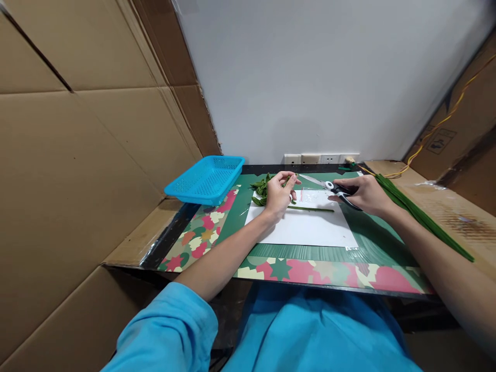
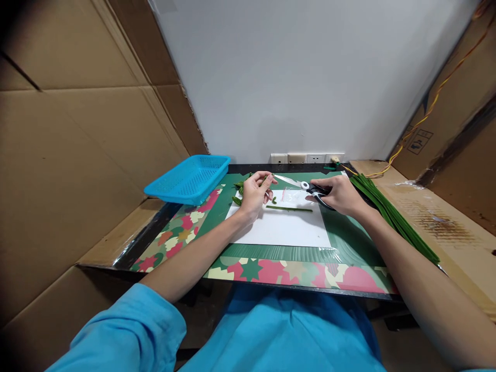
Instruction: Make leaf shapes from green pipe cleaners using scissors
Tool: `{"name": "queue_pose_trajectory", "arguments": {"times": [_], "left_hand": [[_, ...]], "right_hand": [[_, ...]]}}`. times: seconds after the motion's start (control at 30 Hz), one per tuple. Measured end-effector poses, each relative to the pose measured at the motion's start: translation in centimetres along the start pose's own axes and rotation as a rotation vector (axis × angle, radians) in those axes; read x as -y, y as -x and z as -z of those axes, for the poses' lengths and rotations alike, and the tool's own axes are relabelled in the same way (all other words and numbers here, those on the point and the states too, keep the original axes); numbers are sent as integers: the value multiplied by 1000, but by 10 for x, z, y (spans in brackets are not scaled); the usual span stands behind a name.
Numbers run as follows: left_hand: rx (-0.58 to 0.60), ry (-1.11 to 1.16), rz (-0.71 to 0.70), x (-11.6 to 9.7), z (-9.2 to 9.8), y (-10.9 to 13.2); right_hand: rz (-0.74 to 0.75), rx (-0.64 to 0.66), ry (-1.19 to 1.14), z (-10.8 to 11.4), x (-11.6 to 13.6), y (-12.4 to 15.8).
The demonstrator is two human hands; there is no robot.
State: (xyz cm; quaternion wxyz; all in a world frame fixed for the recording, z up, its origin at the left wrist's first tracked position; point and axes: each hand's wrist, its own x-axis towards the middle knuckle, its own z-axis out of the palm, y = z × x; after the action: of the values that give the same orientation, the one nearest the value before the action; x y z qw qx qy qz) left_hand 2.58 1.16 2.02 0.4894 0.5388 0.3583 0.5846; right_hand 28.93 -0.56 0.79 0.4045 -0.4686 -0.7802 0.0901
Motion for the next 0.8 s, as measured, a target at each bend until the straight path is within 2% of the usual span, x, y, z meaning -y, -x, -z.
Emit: {"name": "queue_pose_trajectory", "arguments": {"times": [0.1, 0.43, 0.8], "left_hand": [[8, 15, -15, 0, 1, 0], [41, 31, -22, 0, -2, 2], [56, 34, -18, -1, -2, 3]], "right_hand": [[8, -13, 12, 3, 2, -1], [21, -200, 161, -5, 2, 2], [53, -187, 338, -6, -3, 4]]}}
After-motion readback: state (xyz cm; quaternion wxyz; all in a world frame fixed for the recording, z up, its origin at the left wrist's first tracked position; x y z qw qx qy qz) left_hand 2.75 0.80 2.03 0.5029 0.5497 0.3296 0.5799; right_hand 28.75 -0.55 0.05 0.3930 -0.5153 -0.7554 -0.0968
